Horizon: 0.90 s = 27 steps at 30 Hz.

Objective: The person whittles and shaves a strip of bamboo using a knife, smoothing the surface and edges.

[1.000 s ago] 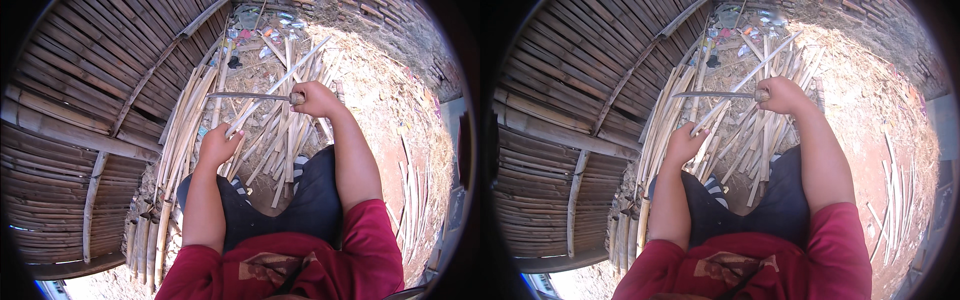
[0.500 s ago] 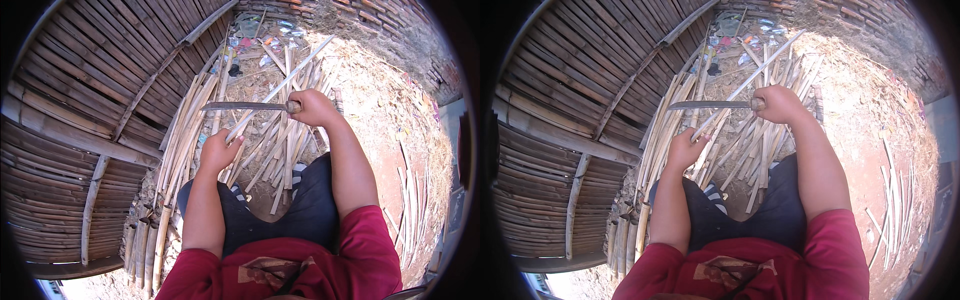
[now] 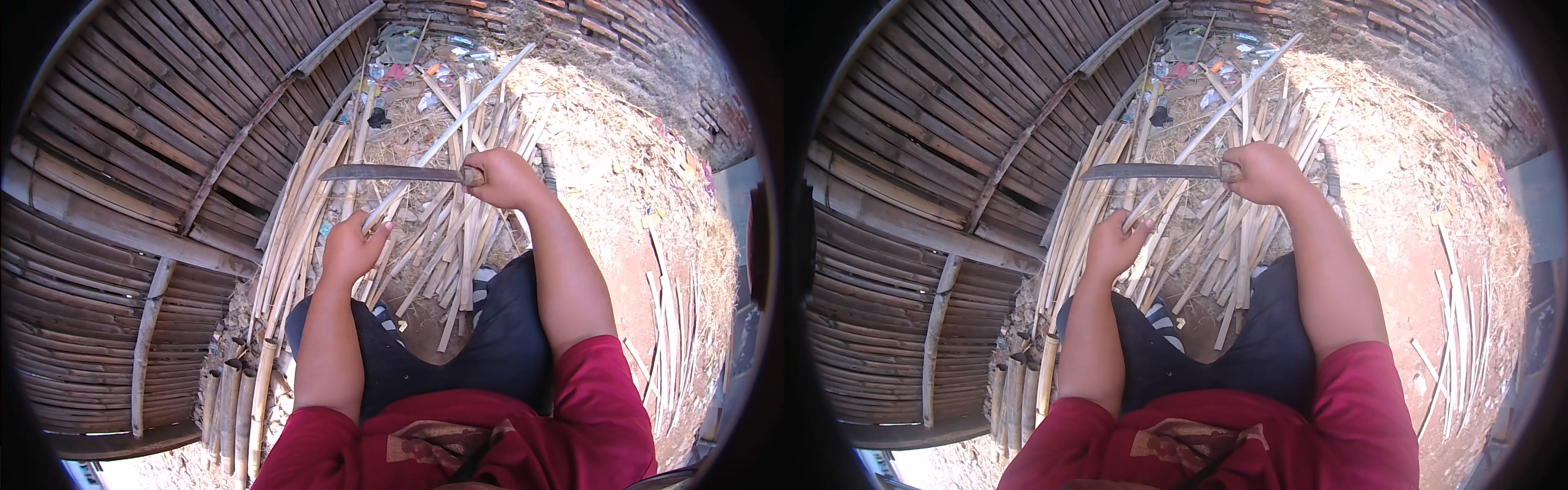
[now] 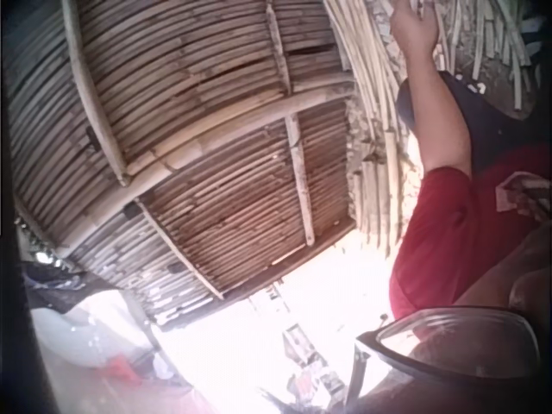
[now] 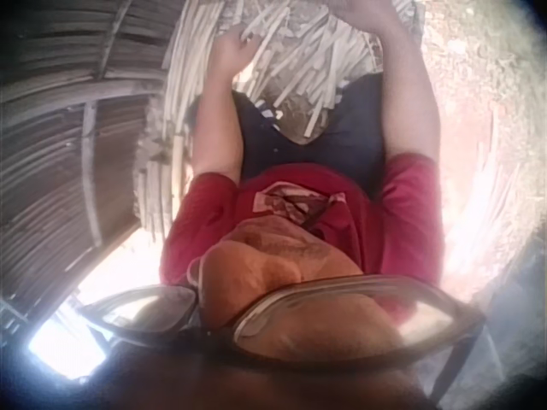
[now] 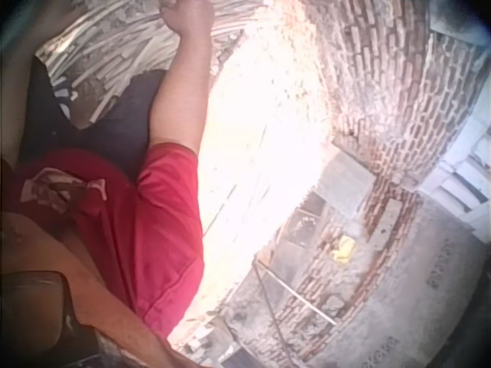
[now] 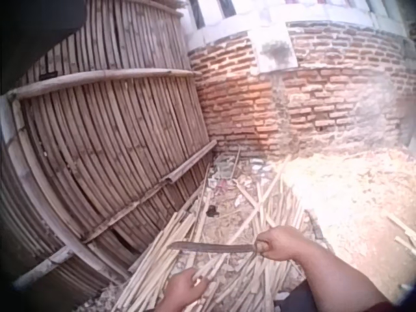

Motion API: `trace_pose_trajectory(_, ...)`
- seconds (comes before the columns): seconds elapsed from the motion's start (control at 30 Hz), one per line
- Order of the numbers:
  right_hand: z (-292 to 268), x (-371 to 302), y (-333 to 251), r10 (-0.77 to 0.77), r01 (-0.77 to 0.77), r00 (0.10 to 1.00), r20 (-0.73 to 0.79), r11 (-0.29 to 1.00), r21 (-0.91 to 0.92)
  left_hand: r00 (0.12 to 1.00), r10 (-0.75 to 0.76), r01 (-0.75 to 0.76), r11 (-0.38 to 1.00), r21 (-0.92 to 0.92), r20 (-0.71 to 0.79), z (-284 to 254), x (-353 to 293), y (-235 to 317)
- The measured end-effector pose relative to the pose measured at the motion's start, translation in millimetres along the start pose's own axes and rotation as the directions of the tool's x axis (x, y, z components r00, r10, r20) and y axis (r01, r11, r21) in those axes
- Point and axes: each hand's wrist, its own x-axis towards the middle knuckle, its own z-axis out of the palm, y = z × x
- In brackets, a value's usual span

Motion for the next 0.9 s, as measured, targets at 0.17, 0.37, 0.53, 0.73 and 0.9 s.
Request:
trace_pose_trajectory(0.17,-5,3,50,0.19,-0.15,0.97,-0.154,0.958,0.244,0.998,0.021,-0.02,1.0,0.006,-0.06,-7,-4,2)
trace_pose_trajectory(0.37,-4,2,44,0.316,-0.258,0.932,-0.176,0.922,0.289,0.993,0.047,-0.044,0.999,0.023,-0.111,-2,3,-9)
trace_pose_trajectory(0.53,5,1,-16,-0.063,0.064,0.998,0.01,0.995,-0.073,0.99,0.058,-0.058,0.998,0.003,-0.126,4,1,-6)
trace_pose_trajectory(0.73,-2,12,56,0.274,-0.219,0.951,-0.142,0.924,0.313,0.976,0.065,-0.036,0.99,0.139,-0.208,-13,-4,-4)
trace_pose_trajectory(0.9,0,1,45,0.319,-0.265,0.938,-0.138,0.912,0.313,0.99,0.018,0.001,0.99,0.138,-0.139,-12,-2,2)
